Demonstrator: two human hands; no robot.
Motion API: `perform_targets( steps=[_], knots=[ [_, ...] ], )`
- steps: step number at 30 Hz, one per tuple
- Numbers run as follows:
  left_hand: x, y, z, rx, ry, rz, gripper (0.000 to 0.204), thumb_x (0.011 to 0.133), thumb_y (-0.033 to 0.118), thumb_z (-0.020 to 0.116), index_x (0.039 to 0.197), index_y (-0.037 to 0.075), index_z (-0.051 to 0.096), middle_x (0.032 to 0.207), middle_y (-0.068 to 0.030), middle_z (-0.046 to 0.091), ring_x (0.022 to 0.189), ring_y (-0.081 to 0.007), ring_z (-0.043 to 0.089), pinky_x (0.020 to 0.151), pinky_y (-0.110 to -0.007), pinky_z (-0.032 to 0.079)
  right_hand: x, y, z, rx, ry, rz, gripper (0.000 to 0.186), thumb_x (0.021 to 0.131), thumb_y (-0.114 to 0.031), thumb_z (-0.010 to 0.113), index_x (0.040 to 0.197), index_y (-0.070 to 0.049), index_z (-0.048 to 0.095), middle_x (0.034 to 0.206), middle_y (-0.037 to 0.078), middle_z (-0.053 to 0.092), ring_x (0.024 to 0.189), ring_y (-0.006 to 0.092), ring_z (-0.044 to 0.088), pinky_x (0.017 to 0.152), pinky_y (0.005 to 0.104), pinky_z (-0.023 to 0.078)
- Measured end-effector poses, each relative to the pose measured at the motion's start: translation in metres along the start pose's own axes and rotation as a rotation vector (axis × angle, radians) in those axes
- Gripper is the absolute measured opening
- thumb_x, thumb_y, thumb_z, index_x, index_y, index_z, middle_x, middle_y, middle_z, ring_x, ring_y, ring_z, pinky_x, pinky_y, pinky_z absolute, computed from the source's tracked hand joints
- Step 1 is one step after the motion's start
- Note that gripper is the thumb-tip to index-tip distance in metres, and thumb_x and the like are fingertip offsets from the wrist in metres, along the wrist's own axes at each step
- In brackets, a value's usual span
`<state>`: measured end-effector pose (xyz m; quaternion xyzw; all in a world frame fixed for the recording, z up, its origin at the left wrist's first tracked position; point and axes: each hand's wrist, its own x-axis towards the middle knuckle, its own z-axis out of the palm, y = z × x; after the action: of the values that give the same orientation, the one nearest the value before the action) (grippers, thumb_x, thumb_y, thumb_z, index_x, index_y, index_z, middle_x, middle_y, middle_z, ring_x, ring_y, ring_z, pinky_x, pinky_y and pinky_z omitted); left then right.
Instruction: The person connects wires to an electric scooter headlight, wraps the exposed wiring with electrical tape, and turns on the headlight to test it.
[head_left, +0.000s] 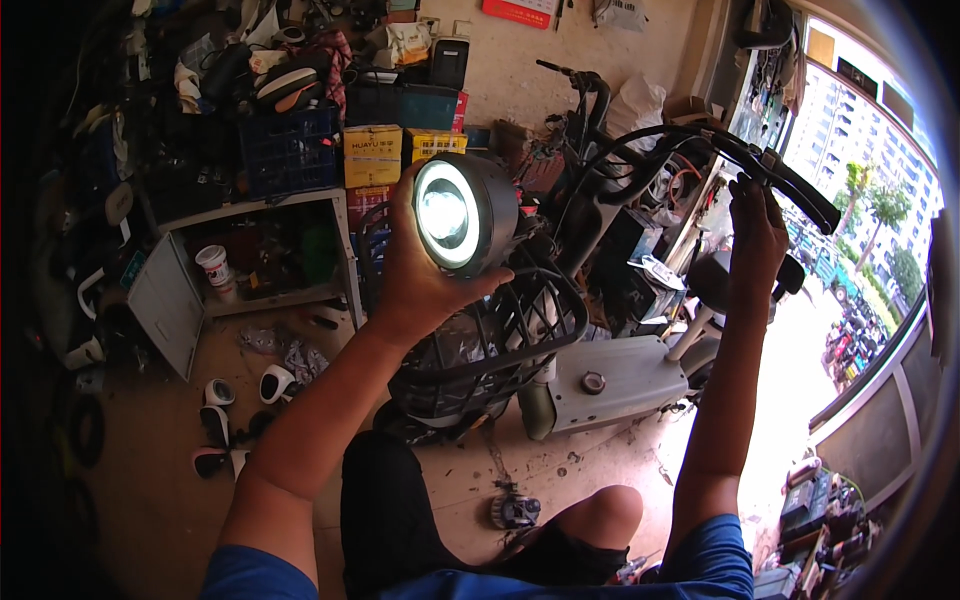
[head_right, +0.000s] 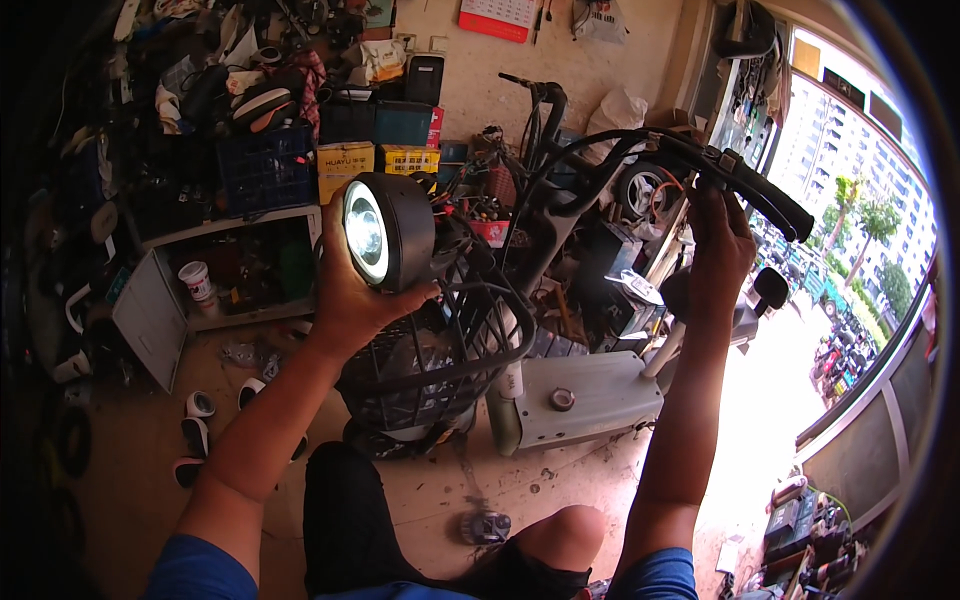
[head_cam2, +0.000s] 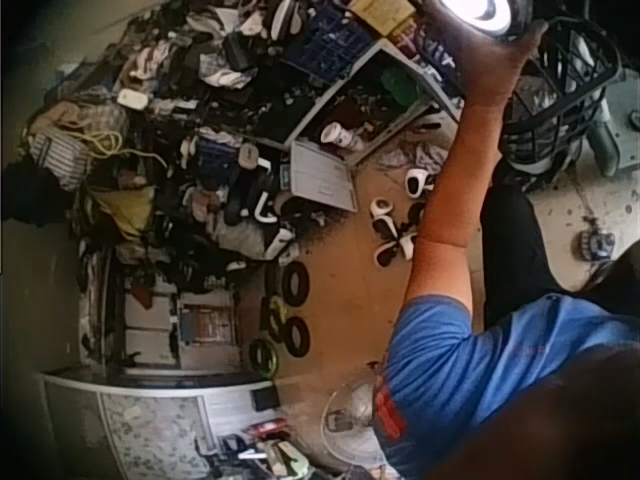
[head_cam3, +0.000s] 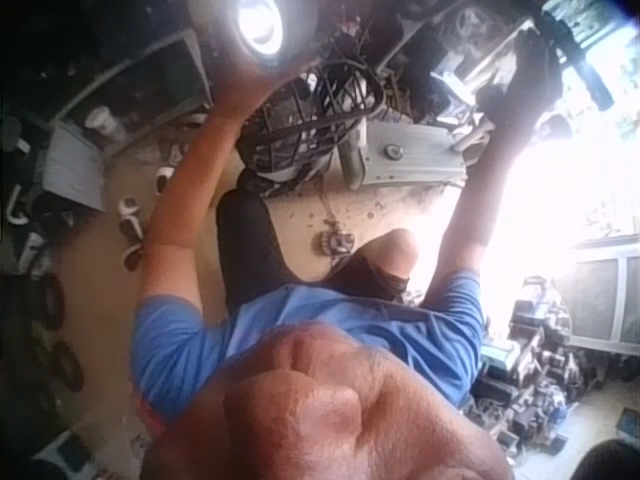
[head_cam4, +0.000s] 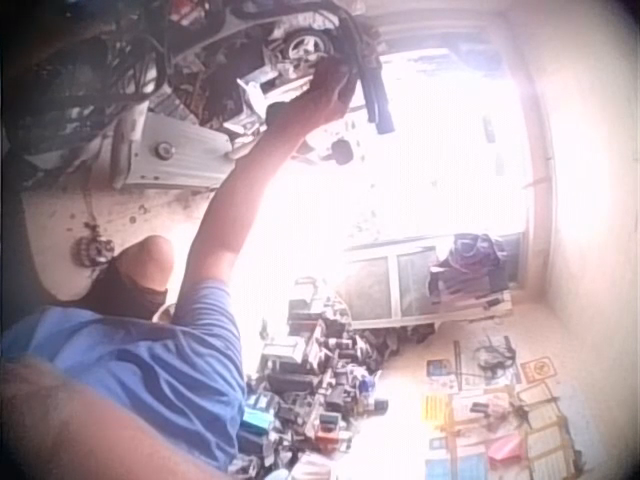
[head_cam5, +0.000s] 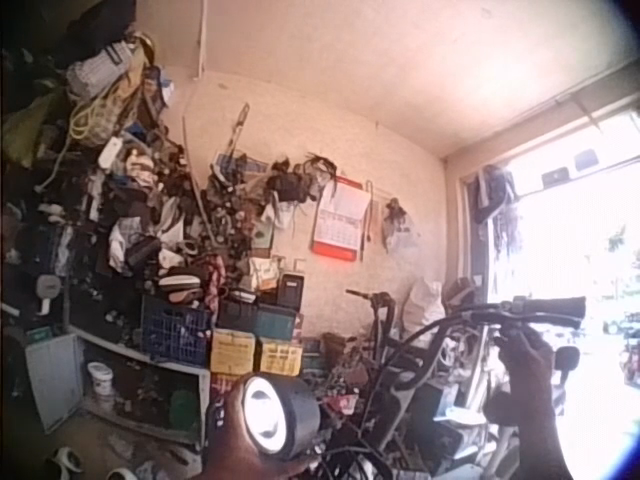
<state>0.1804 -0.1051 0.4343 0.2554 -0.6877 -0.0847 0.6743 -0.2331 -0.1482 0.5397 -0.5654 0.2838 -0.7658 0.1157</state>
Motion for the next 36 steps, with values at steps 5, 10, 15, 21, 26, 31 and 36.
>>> perform_targets(
  steps=[5, 10, 15, 21, 26, 31, 36],
  knots=[
    [0.000, 0.005, -0.001, 0.037, 0.004, -0.009, 0.127, 0.063, 0.016, 0.099, 0.159, 0.008, 0.017, 0.150, -0.0172, 0.042, 0.141, -0.0318, 0.045, 0.117, -0.046, 0.043, -0.006, -0.006, 0.009, 0.016, 0.052, 0.042, 0.043, 0.108, -0.018, 0.059, 0.141, 0.009, 0.056, 0.128, 0.016, 0.070, 0.118, 0.0213, 0.069, 0.100, 0.0282, 0.055],
    [0.000, 0.006, -0.001, 0.042, 0.005, -0.023, 0.129, 0.063, 0.017, 0.100, 0.160, 0.008, 0.016, 0.151, -0.0175, 0.042, 0.141, -0.0321, 0.045, 0.117, -0.046, 0.043, -0.030, 0.003, 0.024, -0.397, -0.083, -0.300, 0.039, 0.104, -0.020, 0.066, 0.134, 0.006, 0.062, 0.120, 0.016, 0.073, 0.112, 0.0235, 0.072, 0.097, 0.0307, 0.059],
    [-0.002, -0.005, 0.002, -0.013, 0.006, -0.059, 0.131, 0.062, 0.018, 0.100, 0.160, 0.008, 0.014, 0.151, -0.0188, 0.042, 0.140, -0.0324, 0.046, 0.116, -0.047, 0.044, -0.094, 0.013, 0.080, -0.244, -0.348, 0.304, 0.048, 0.097, -0.028, 0.076, 0.132, 0.003, 0.065, 0.110, 0.014, 0.077, 0.103, 0.0183, 0.073, 0.091, 0.0302, 0.057],
    [-0.003, -0.004, 0.004, -0.062, 0.017, -0.013, 0.124, 0.069, 0.014, 0.097, 0.161, 0.006, 0.014, 0.151, -0.0154, 0.039, 0.134, -0.0261, 0.050, 0.110, -0.041, 0.048, -0.147, 0.022, 0.138, -0.068, -0.626, 0.200, 0.038, 0.098, -0.018, 0.075, 0.128, 0.003, 0.068, 0.105, 0.010, 0.078, 0.094, 0.0116, 0.071, 0.085, 0.0270, 0.056],
    [-0.001, -0.004, 0.006, -0.074, 0.047, -0.037, 0.126, 0.067, 0.024, 0.099, 0.158, 0.004, 0.015, 0.146, -0.0184, 0.047, 0.134, -0.0285, 0.053, 0.110, -0.041, 0.048, -0.145, 0.019, 0.143, -0.164, -0.680, 0.237, 0.032, 0.099, -0.018, 0.072, 0.122, 0.004, 0.070, 0.095, 0.007, 0.077, 0.086, 0.0080, 0.067, 0.077, 0.0257, 0.054],
    [-0.001, -0.005, 0.005, -0.111, 0.047, -0.062, 0.125, 0.068, 0.023, 0.099, 0.158, 0.003, 0.016, 0.145, -0.0179, 0.047, 0.133, -0.0278, 0.053, 0.110, -0.041, 0.049, -0.150, 0.021, 0.147, -0.159, -0.602, 0.169, 0.028, 0.098, -0.018, 0.074, 0.116, 0.003, 0.072, 0.085, 0.005, 0.074, 0.077, 0.0065, 0.062, 0.070, 0.0263, 0.051],
    [0.000, -0.010, 0.004, -0.111, 0.038, -0.051, 0.123, 0.067, 0.023, 0.099, 0.157, 0.003, 0.018, 0.145, -0.0181, 0.048, 0.131, -0.0276, 0.055, 0.109, -0.040, 0.049, -0.154, 0.025, 0.150, -0.185, -0.526, 0.095, 0.028, 0.095, -0.015, 0.075, 0.118, 0.002, 0.073, 0.089, 0.008, 0.078, 0.081, 0.0082, 0.069, 0.073, 0.0270, 0.055]
  ],
)
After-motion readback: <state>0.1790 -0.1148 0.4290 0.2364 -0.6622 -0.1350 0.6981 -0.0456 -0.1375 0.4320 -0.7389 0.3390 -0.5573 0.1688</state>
